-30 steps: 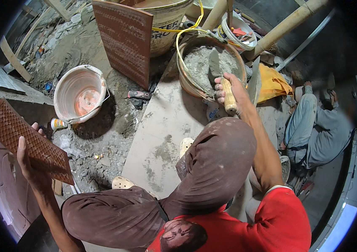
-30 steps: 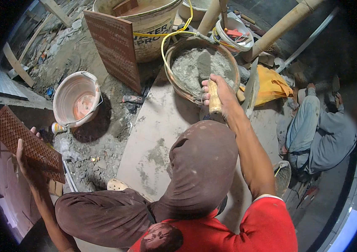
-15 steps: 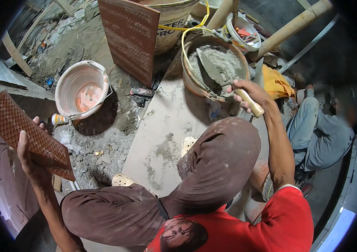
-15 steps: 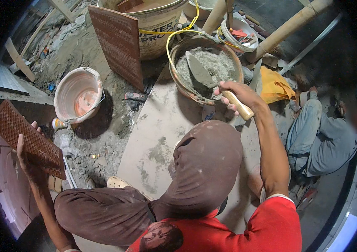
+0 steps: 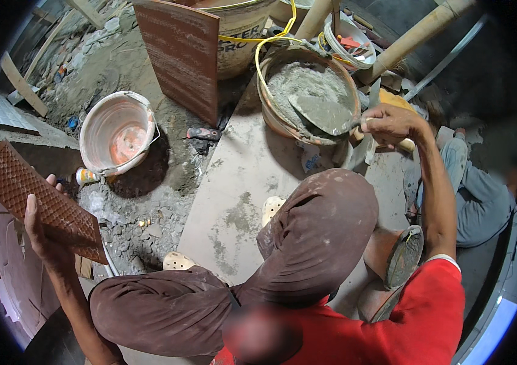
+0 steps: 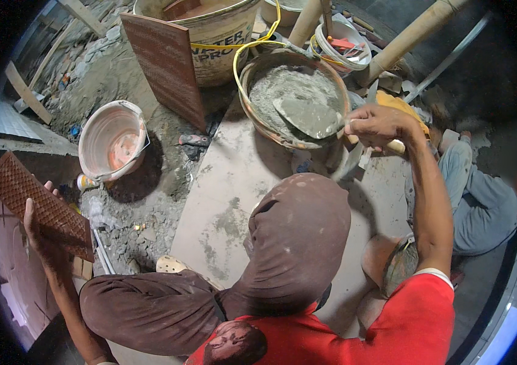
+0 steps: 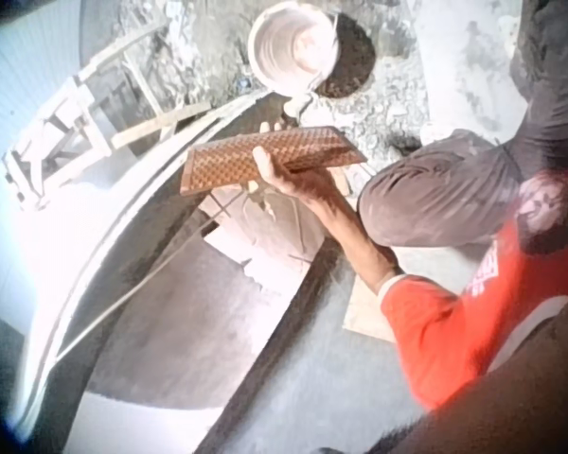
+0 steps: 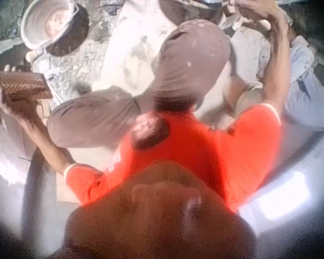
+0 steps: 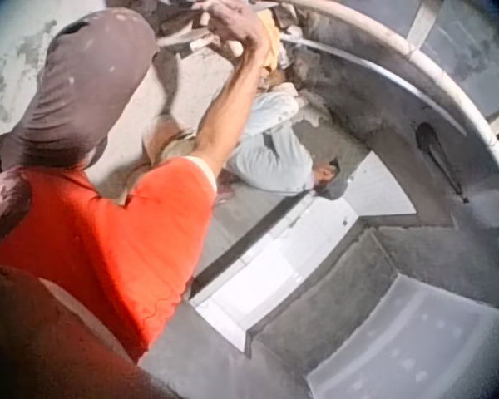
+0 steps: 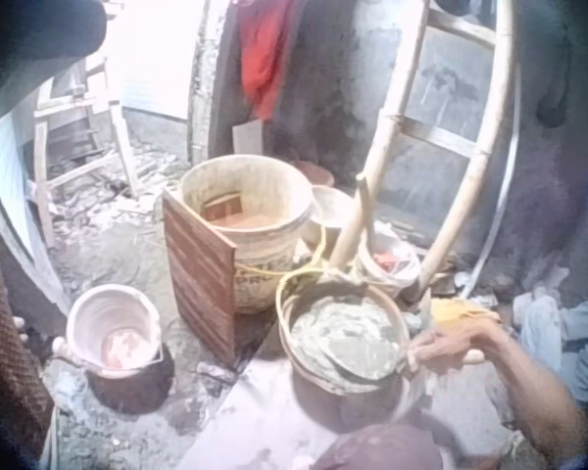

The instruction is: The person scoops cement from a bucket using a trowel and spreads it onto the back of a rectangular tile. They repeat this process, applying a thick layer of adhesive to the tile surface.

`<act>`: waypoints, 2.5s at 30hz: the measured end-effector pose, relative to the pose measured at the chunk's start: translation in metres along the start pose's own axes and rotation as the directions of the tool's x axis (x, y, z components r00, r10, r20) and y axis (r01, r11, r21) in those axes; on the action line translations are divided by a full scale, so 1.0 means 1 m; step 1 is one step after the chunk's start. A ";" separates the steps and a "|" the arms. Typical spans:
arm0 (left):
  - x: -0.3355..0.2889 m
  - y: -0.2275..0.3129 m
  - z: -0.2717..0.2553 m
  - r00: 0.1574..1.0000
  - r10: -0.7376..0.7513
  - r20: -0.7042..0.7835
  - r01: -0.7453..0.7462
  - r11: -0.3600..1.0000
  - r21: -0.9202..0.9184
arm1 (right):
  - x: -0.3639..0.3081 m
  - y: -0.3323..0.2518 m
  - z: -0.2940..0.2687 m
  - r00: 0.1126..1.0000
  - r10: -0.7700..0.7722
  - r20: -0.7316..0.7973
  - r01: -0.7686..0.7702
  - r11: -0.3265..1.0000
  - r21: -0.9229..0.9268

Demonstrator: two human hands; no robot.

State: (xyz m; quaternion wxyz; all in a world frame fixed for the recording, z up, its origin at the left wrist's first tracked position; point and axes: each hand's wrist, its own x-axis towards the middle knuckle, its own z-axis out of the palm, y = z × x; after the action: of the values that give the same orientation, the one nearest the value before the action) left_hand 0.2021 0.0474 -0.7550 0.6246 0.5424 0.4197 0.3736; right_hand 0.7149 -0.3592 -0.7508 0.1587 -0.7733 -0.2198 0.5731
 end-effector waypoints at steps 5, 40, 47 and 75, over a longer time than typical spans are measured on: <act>0.004 -0.003 -0.001 1.000 0.010 0.012 -0.010 1.000 0.027 | 0.010 -0.024 0.004 0.992 -0.053 -0.115 0.018 0.958 -0.285; 0.005 -0.009 -0.006 0.996 0.022 0.081 -0.026 0.998 0.054 | -0.039 -0.051 -0.052 0.917 -0.091 -0.388 -0.333 0.361 -0.871; 0.004 -0.008 -0.004 0.997 0.011 0.076 -0.013 0.999 0.036 | -0.018 -0.043 -0.008 0.934 0.062 -0.353 -0.228 0.863 -0.451; 0.003 -0.005 0.002 1.000 0.002 0.029 -0.002 1.000 0.015 | -0.006 -0.028 -0.019 0.818 -0.113 -0.565 -0.343 0.691 -0.636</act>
State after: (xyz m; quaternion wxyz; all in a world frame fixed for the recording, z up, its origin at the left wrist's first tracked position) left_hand 0.2052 0.0483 -0.7603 0.6262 0.5529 0.4127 0.3631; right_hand 0.7274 -0.3388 -0.7264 -0.1344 -0.9185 -0.3155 0.1967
